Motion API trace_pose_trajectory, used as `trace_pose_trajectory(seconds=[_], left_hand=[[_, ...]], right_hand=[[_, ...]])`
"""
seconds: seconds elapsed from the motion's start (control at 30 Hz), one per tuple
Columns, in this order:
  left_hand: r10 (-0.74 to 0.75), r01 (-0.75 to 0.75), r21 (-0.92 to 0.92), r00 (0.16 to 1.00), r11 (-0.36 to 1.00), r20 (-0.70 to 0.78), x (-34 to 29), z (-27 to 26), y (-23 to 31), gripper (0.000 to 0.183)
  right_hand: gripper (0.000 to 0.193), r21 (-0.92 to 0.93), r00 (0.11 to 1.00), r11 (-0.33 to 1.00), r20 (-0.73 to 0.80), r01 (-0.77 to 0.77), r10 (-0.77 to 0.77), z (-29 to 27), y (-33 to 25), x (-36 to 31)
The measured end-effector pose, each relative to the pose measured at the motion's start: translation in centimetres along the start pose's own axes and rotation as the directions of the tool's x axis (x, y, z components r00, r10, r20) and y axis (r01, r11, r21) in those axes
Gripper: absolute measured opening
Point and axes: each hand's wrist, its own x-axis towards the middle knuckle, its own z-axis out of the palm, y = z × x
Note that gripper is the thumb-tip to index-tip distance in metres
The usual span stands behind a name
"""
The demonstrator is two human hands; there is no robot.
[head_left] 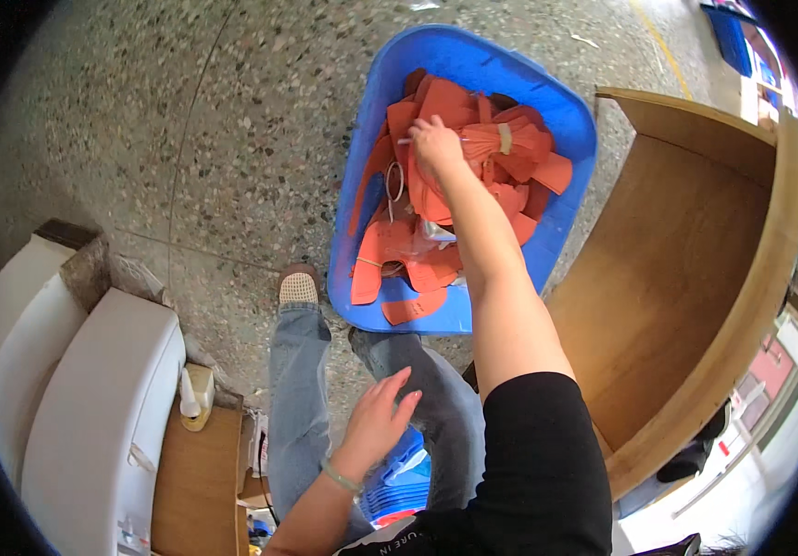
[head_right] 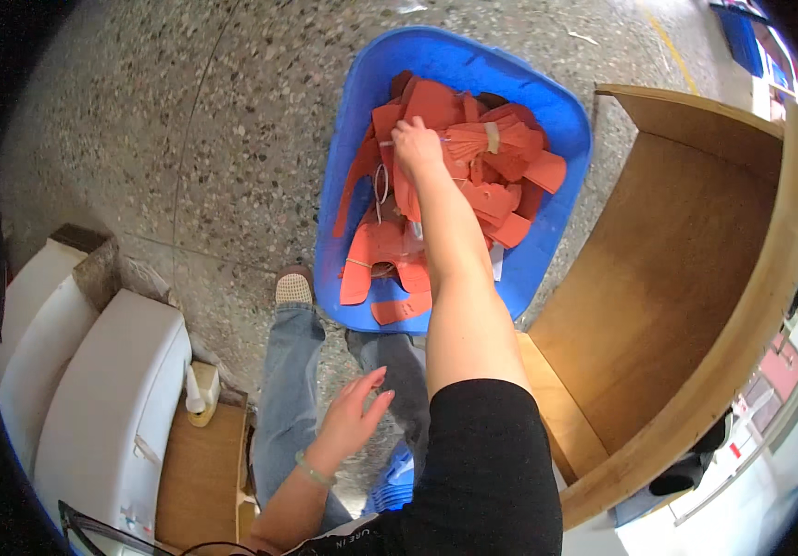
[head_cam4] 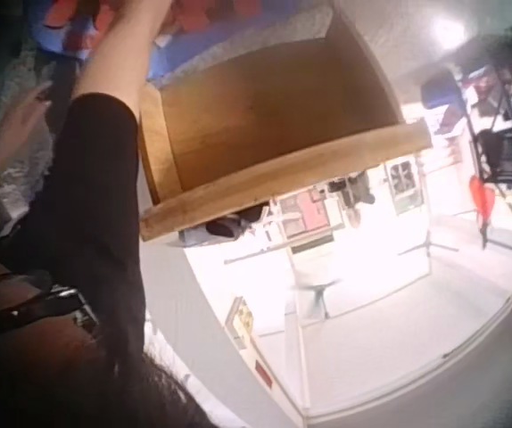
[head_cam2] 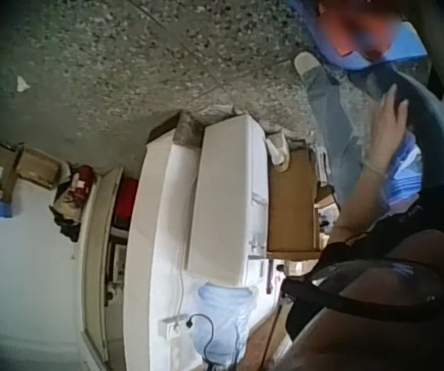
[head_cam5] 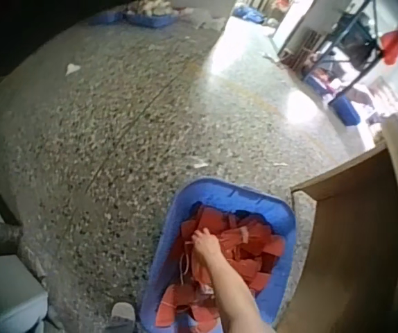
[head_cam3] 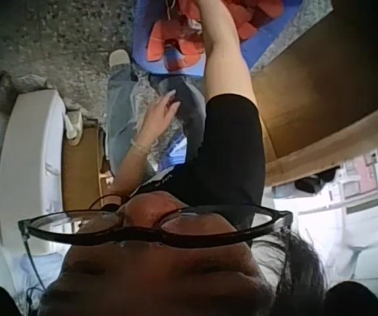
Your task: The person handles red paper cutouts, separating them and placing them on a work surface. They use a blue pen to mark the paper pieces and then move to a blue bin to sort through a pile of similar red paper parts.
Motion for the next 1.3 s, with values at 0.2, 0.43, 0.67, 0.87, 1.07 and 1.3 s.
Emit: trace_pose_trajectory(seconds=[0.2, 0.43, 0.67, 0.87, 1.07, 1.3], left_hand=[[-0.009, 0.006, -0.057, 0.998, 0.998, -0.057, 0.2, -1.2, 1.5, 0.038], [-0.014, 0.014, 0.002, 1.0, 1.0, 0.007, 0.9, -0.6, 0.6, 0.038], [-0.028, 0.029, 0.013, 0.999, 1.0, -0.023, 1.1, -0.3, -0.1, 0.038], [-0.032, 0.032, -0.009, 0.999, 0.999, -0.032, 1.3, -0.4, -0.7, 0.037], [-0.061, 0.061, -0.013, 0.998, 0.998, -0.032, 1.0, 0.2, -2.1, 0.036], [-0.053, 0.052, -0.026, 0.998, 0.998, -0.029, 0.9, 1.6, -2.8, 0.035]], right_hand=[[0.037, 0.003, 0.992, 1.0, 0.128, 0.004, -0.004, -0.8, -0.2, 0.2], [0.064, 0.19, 0.975, 0.956, 0.063, -0.223, 0.214, -0.7, -0.7, -1.3], [0.066, 0.348, 0.944, 0.937, -0.302, -0.019, 0.131, -4.2, 3.8, -5.9], [0.073, 0.197, 0.982, 0.98, -0.187, 0.007, 0.03, -7.1, 5.0, -7.3], [0.066, 0.159, 0.971, 0.986, -0.224, -0.047, 0.083, -7.3, 7.1, -9.5], [0.066, 0.338, 0.955, 0.929, -0.19, -0.153, 0.227, -8.1, 10.2, -12.4]])
